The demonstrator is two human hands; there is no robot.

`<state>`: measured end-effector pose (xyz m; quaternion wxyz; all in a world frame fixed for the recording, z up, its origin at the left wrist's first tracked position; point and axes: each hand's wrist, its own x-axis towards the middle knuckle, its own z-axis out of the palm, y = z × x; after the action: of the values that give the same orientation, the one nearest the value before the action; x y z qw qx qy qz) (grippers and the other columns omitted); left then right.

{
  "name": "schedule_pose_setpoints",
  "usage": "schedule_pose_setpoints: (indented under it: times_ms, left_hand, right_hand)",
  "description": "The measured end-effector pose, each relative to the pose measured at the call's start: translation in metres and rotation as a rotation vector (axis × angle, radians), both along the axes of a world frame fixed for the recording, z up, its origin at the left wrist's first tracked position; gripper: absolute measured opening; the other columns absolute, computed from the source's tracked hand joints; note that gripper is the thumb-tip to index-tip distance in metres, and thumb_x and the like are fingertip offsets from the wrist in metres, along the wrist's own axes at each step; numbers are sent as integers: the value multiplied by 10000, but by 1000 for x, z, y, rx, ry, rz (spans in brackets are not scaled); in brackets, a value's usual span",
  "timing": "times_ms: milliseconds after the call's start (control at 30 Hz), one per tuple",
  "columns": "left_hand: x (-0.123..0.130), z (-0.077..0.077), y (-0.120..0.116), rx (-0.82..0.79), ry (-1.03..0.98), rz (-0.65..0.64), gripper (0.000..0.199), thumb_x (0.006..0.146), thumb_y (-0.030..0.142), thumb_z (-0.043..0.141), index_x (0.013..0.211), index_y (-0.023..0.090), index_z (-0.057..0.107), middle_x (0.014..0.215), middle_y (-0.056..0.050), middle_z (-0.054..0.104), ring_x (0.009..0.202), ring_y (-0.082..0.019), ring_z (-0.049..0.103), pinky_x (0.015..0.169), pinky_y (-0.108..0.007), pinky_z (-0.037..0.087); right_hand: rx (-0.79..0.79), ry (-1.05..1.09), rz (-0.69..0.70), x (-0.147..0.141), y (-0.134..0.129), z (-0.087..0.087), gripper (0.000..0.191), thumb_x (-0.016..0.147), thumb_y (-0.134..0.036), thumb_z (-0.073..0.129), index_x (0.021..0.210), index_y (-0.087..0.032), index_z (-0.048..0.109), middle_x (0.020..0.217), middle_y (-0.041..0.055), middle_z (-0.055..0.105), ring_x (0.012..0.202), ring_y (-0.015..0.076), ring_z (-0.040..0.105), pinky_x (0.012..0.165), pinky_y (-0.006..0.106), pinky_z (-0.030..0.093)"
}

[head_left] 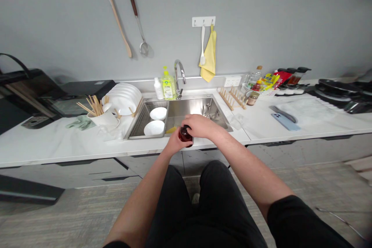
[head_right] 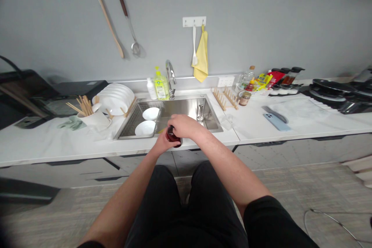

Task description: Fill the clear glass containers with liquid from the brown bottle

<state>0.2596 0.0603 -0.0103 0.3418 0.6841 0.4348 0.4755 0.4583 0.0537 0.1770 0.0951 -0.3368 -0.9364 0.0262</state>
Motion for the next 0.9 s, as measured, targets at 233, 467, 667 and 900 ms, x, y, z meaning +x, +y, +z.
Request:
schedule_pose_setpoints:
  times_ms: [233,467,667,900]
  left_hand:
    - [0,-3,2,15,-3,-7,865,632,481,1089,1337,186,684,1285,-133,802,1202,-381,768,1084,-542,605]
    - [0,1,0,6,9,4,885,618,494,1094,1340,186,686,1280,-129,806,1204,-389,771,1087,-554,613]
    - [2,3,-4,32,-28,-21,955,655,438,1085,1468,186,653,1399,-154,782,1319,-396,751,1185,-575,581]
    - [5,4,-6,37,-5,28,987,640,335,1066,1512,174,633,1476,-170,758,1389,-392,728,1258,-590,539]
  right_hand:
    - [-13,64,88,1,6,-1,204,981,-94,699,1029,-204,864,1092,87,804,953,244,720,880,339,502]
    - [-74,182,195,6,11,2,363,930,13,621,1054,-217,873,1144,75,824,1042,232,751,986,354,566]
    - [-105,739,79,33,17,-26,234,1054,-232,677,1193,-268,862,1347,90,818,1284,268,755,1155,473,589]
    - [-537,1584,-311,51,4,-111,370,824,-545,978,1063,-282,872,1119,63,865,994,242,770,930,409,647]
